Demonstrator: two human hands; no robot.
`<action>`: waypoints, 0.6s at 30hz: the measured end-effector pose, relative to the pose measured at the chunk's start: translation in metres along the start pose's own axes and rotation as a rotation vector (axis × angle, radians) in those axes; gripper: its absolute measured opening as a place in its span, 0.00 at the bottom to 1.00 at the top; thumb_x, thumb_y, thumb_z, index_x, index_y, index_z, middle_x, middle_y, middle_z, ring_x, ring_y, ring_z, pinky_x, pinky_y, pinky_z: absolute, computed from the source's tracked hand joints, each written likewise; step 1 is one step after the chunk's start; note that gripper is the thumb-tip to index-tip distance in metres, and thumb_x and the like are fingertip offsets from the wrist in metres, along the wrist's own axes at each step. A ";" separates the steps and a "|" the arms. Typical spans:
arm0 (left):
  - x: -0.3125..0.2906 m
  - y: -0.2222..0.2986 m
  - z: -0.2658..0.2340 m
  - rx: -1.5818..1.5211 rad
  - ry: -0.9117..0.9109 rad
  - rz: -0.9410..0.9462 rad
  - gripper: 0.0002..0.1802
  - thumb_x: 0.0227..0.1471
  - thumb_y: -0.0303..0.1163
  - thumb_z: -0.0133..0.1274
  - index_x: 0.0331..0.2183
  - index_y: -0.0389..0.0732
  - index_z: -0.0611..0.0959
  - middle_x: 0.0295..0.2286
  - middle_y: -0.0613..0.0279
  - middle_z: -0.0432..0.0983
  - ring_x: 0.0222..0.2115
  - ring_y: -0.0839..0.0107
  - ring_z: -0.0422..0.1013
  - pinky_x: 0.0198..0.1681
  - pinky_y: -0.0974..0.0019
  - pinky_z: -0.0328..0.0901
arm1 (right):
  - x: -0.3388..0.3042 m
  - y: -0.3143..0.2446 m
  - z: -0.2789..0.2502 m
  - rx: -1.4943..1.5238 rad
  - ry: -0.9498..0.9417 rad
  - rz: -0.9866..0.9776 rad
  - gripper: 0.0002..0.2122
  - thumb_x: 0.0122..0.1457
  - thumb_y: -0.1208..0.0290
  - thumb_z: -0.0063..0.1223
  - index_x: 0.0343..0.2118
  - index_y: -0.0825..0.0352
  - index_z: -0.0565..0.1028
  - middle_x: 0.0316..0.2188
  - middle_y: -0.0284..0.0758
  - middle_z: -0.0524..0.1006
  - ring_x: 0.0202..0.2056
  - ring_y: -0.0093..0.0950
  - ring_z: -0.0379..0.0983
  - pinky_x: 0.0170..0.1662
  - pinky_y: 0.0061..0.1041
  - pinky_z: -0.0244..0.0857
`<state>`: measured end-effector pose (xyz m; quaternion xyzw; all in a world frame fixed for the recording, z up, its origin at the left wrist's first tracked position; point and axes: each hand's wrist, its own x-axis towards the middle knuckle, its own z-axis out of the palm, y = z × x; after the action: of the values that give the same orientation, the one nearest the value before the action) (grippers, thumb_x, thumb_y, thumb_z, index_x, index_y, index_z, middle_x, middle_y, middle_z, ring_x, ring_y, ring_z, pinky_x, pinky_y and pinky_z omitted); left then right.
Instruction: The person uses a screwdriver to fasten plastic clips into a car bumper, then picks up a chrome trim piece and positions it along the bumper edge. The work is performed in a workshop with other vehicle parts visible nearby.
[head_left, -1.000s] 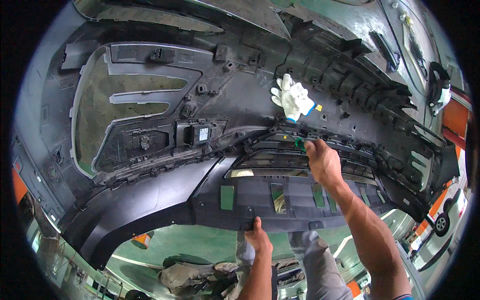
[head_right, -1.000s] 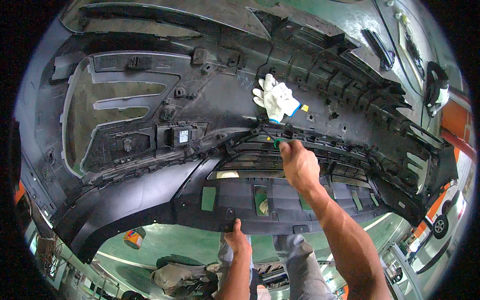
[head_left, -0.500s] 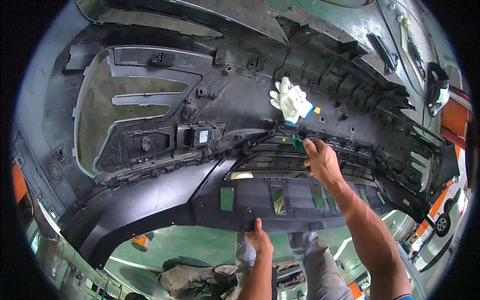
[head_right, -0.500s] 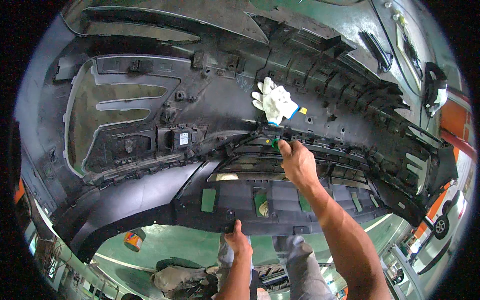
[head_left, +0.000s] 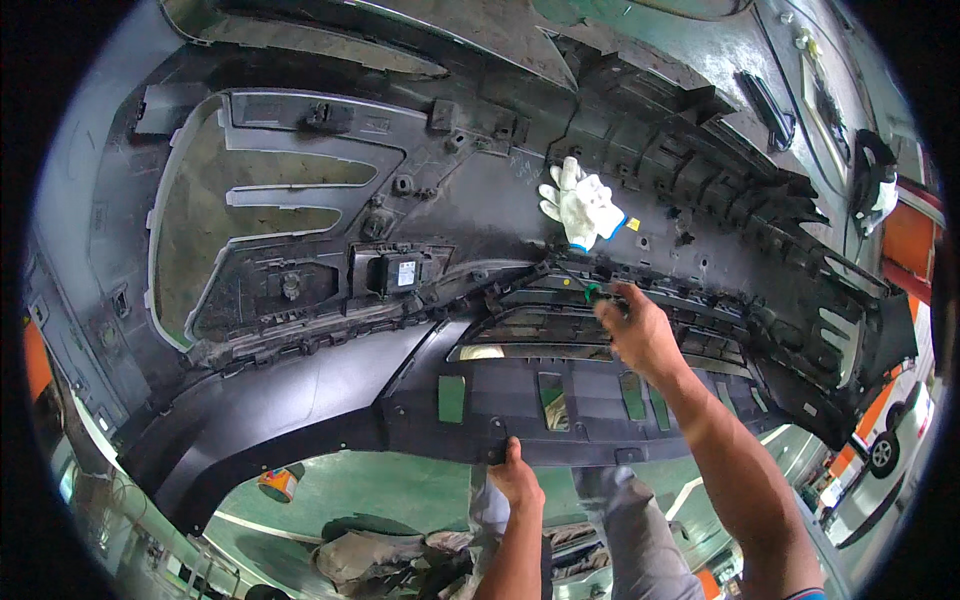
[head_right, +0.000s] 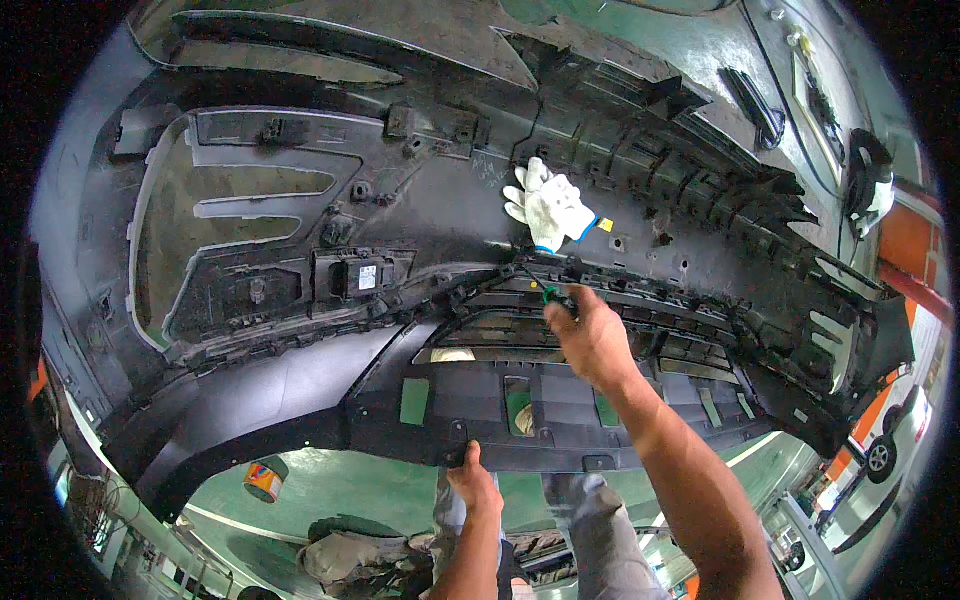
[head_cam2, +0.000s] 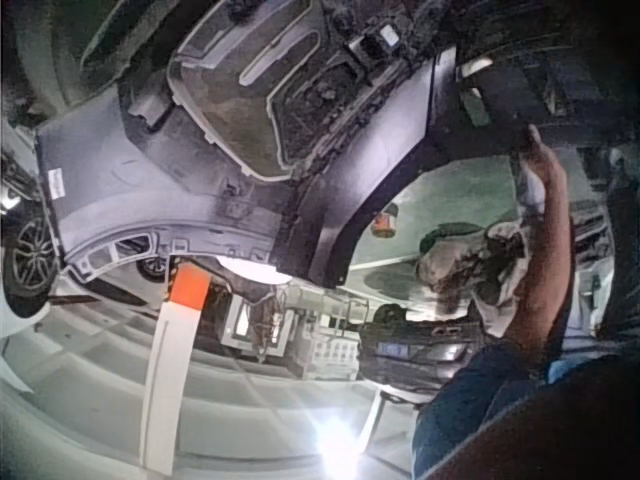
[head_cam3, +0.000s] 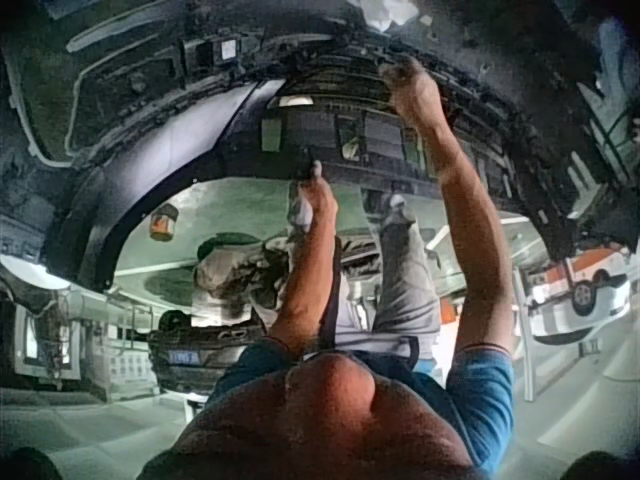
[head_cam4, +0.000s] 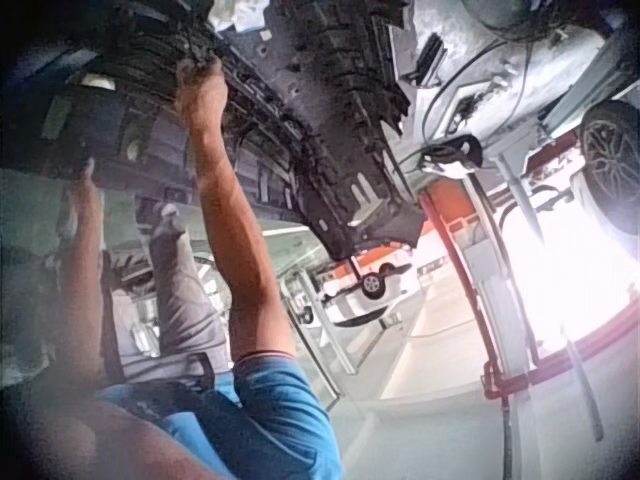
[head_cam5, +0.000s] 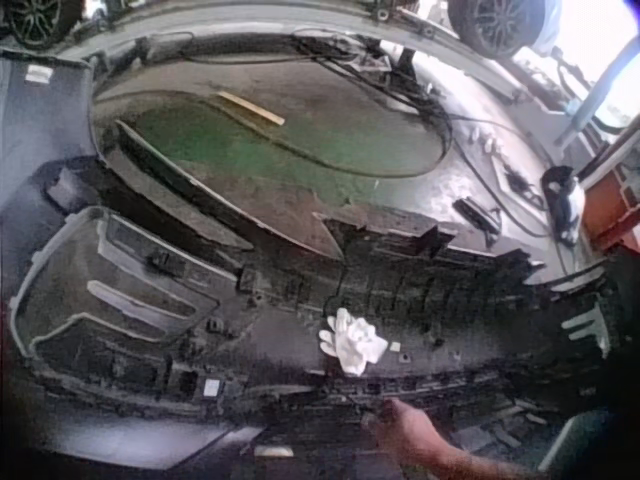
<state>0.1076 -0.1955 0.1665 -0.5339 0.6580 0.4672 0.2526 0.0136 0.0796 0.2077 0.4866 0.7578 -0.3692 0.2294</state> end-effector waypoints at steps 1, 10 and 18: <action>0.002 -0.003 0.000 0.002 0.007 0.003 0.17 0.55 0.31 0.63 0.44 0.33 0.82 0.41 0.60 0.79 0.38 0.66 0.73 0.43 0.59 0.66 | -0.005 0.003 0.001 -0.238 0.052 -0.233 0.20 0.58 0.67 0.59 0.53 0.65 0.72 0.42 0.46 0.74 0.41 0.45 0.77 0.40 0.39 0.74; -0.003 -0.001 0.000 0.022 0.012 0.009 0.17 0.55 0.31 0.64 0.44 0.32 0.82 0.41 0.60 0.79 0.38 0.65 0.74 0.42 0.59 0.67 | 0.010 0.007 0.011 0.574 -0.027 0.442 0.22 0.66 0.58 0.54 0.52 0.73 0.71 0.27 0.37 0.77 0.17 0.23 0.66 0.22 0.29 0.67; 0.001 -0.001 -0.003 0.043 -0.030 -0.056 0.21 0.55 0.31 0.64 0.49 0.39 0.79 0.48 0.62 0.76 0.46 0.63 0.71 0.52 0.54 0.63 | -0.009 0.010 0.017 -0.584 -0.026 -0.411 0.20 0.61 0.65 0.55 0.53 0.68 0.72 0.45 0.48 0.76 0.42 0.48 0.78 0.43 0.43 0.74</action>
<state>0.1091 -0.1983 0.1665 -0.5396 0.6487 0.4534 0.2871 0.0261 0.0643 0.2001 0.2330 0.9105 -0.1816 0.2892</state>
